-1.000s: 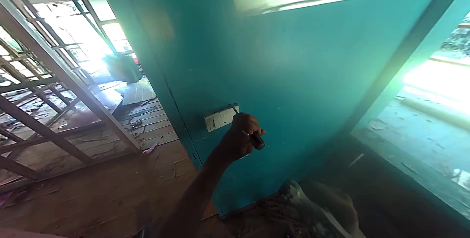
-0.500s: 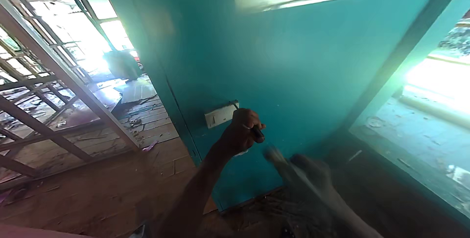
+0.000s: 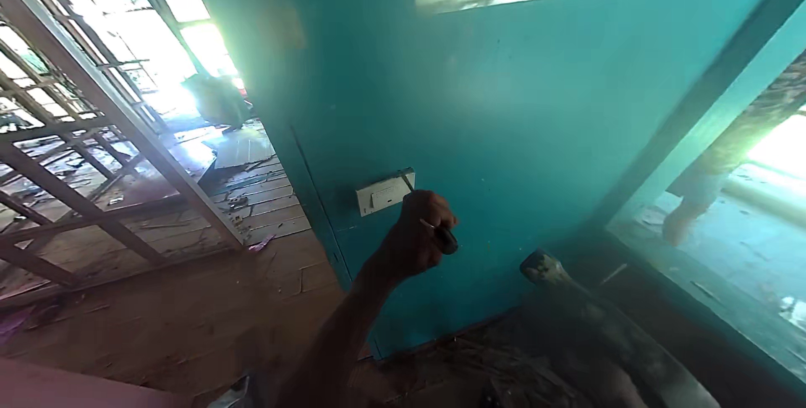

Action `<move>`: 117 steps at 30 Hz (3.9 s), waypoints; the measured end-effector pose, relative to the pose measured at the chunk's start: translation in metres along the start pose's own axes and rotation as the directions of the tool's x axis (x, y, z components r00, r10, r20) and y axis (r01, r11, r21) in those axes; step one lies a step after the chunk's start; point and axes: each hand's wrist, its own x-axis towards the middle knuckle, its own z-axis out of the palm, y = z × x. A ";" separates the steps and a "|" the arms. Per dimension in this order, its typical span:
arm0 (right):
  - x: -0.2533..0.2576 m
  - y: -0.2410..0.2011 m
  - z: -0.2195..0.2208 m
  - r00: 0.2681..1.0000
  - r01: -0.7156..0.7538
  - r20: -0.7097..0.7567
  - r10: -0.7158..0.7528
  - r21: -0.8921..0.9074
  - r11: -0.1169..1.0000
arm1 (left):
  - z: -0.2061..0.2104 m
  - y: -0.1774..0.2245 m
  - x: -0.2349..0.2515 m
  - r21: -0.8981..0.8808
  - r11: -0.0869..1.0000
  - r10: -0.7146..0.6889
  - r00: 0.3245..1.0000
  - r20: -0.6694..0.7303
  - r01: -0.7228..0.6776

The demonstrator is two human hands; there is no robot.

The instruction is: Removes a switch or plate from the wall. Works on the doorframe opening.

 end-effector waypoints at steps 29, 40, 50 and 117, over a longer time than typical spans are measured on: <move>0.011 0.029 0.033 0.973 0.071 0.230 -0.023 -0.201 0.977 | 0.008 -0.028 0.001 0.050 0.998 -0.041 0.999 0.003 0.041; 0.011 0.029 -0.001 0.956 -0.005 0.292 -0.008 0.044 0.999 | 0.006 0.033 0.008 0.058 0.994 0.096 0.994 -0.061 -0.092; 0.027 0.080 0.007 0.924 0.089 0.344 -0.166 0.229 0.969 | 0.014 0.002 0.011 0.138 0.990 0.059 0.989 -0.138 -0.040; -0.060 -0.062 0.054 0.932 -0.160 -0.327 0.155 0.013 0.987 | 0.009 0.001 -0.014 -0.301 0.922 0.287 0.952 0.105 -0.245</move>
